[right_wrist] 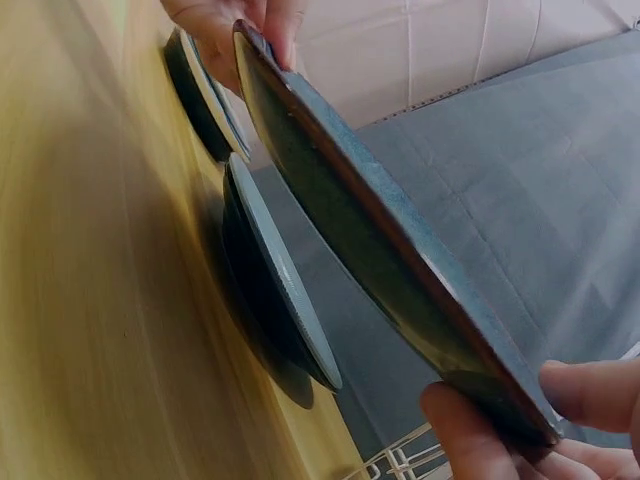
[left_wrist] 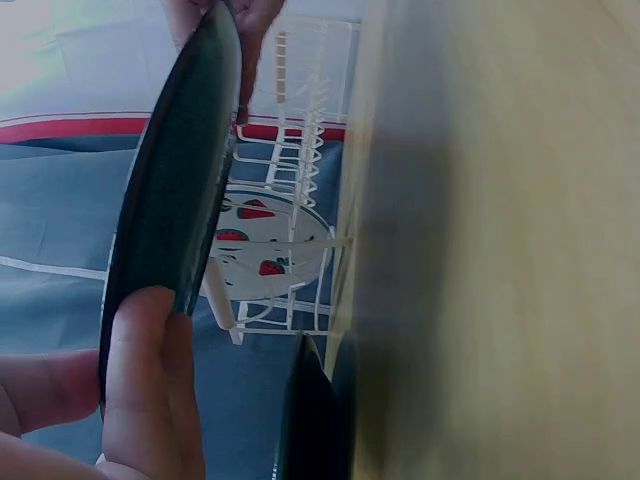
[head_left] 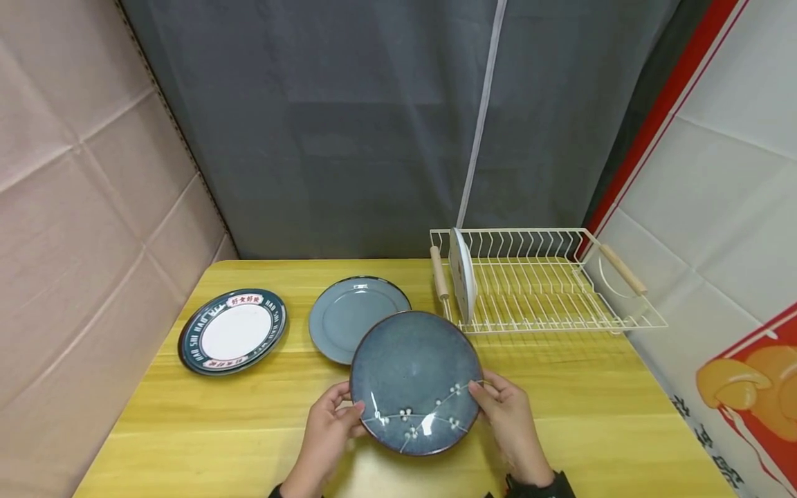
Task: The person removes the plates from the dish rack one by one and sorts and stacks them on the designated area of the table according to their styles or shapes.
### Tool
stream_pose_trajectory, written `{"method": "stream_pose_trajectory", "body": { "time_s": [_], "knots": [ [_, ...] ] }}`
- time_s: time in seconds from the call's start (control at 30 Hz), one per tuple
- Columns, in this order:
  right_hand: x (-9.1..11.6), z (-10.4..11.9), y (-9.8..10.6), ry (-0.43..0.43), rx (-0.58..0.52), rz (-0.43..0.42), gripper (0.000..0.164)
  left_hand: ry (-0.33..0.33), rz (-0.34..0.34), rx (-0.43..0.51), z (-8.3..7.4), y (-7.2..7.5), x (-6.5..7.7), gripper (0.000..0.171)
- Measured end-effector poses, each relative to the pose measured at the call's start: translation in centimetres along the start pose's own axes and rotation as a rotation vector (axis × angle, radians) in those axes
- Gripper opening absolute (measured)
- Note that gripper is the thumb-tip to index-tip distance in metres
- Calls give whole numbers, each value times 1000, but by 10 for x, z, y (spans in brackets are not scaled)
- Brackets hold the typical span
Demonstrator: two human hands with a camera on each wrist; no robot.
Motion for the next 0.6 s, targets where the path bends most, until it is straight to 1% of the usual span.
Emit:
{"method": "stream_pose_trajectory", "body": {
  "time_s": [0.1,0.2,0.27,0.33,0.43,0.53,0.6],
  "knots": [
    [1,3,-1,39,44,14,43,0,1,10,-2,0,0,40],
    [4,7,-2,115,89,21,43,-4,-2,13,-4,3,0,41],
    [6,10,-2,168,95,29,42,-2,-18,10,-5,7,-1,40],
    [8,13,-1,214,85,35,40,8,-48,7,-6,11,-3,39],
    [10,16,1,266,80,44,37,36,-117,15,-6,18,-9,37],
    [12,18,2,311,86,51,35,57,-185,43,-5,24,-16,36],
    [12,18,3,329,94,59,35,55,-217,69,-5,28,-21,36]
  ]
}}
Point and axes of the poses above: each hand's wrist, its own x-axis away from the middle knuckle, its own y-axis out of the back of the hand, z = x × y, the point moved 5 cm from there along -x, towards the middle knuckle, and after that the axes turned 9 degrees about -x, right-handed, at the moved point
